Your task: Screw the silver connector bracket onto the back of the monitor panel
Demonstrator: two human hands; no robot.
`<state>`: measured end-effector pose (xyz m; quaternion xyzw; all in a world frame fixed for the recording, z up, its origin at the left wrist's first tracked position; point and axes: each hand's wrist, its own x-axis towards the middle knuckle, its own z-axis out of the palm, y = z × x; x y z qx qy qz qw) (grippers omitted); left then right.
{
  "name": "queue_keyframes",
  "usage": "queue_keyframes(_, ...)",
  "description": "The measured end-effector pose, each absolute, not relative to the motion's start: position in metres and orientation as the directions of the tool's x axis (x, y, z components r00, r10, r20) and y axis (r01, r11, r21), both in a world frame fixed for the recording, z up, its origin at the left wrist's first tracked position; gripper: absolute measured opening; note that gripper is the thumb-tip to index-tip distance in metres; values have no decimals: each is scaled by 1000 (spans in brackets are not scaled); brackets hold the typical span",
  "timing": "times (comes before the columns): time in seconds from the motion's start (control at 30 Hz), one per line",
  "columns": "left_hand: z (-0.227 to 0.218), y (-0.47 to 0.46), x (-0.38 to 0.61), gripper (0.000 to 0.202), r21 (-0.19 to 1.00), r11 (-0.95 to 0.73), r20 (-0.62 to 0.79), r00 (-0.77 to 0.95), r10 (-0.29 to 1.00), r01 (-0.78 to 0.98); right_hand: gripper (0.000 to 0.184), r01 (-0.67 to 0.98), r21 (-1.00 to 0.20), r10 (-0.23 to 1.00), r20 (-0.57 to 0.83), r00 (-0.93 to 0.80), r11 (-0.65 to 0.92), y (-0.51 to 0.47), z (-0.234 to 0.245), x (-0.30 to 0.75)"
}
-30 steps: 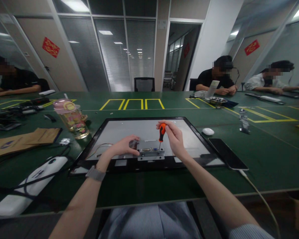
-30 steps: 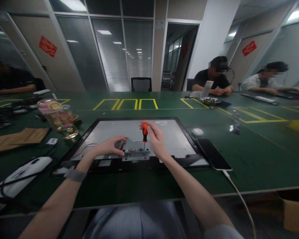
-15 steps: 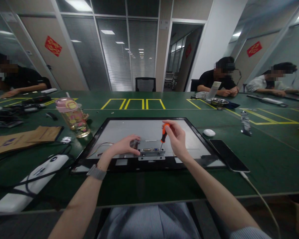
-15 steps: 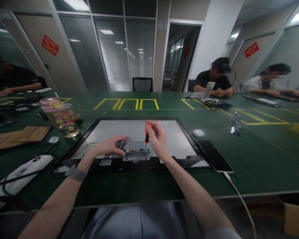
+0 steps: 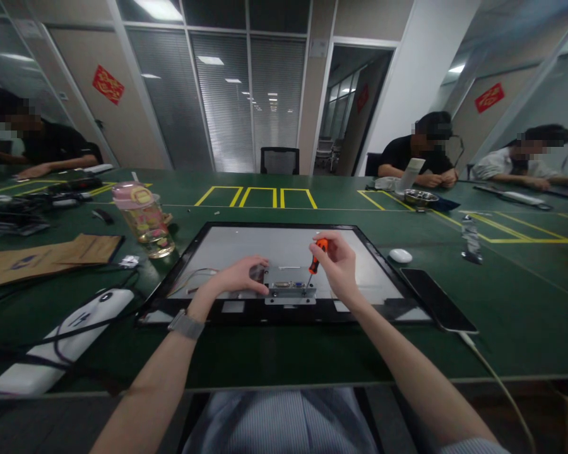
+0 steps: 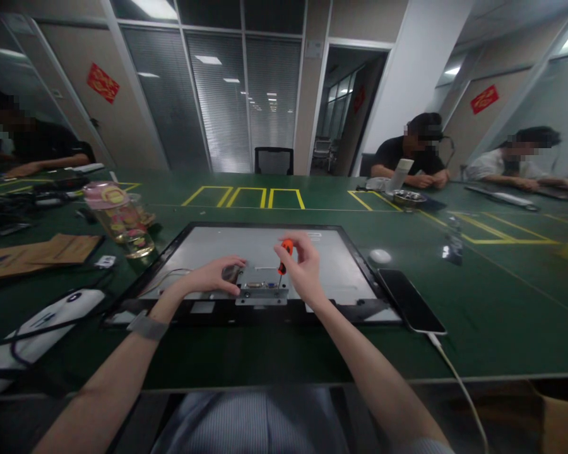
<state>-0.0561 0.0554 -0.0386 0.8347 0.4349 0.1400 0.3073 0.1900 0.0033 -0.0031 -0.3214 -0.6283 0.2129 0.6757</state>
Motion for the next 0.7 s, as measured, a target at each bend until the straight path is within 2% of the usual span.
queue_keyframes(0.07, -38, 55, -56, 67, 636, -439, -29, 589, 808, 634, 3, 146, -685, 670, 729, 140, 714, 2, -3, 190)
queue_keyframes(0.17, -36, 54, -56, 67, 627, -441, -34, 588, 809, 642, 12, 160, -694, 679, 720, 146, 702, 0, -2, 190)
queue_keyframes(0.27, -35, 53, -55, 68, 620, -435, -44, 583, 811, 653, 20, 66, -722, 714, 691, 114, 688, 1, -4, 190)
queue_keyframes(0.4, -35, 53, -56, 69, 620, -427, -50, 576, 816, 658, 22, -49, -730, 730, 675, 108, 682, 4, -6, 189)
queue_keyframes(0.6, -41, 58, -59, 69, 623, -442, -41, 591, 806, 646, 14, 109, -706, 692, 708, 141, 699, 1, -2, 190)
queue_keyframes(0.7, -42, 58, -60, 69, 619, -446, -39, 593, 804, 646, 14, 73, -722, 714, 691, 111, 688, -1, 0, 191)
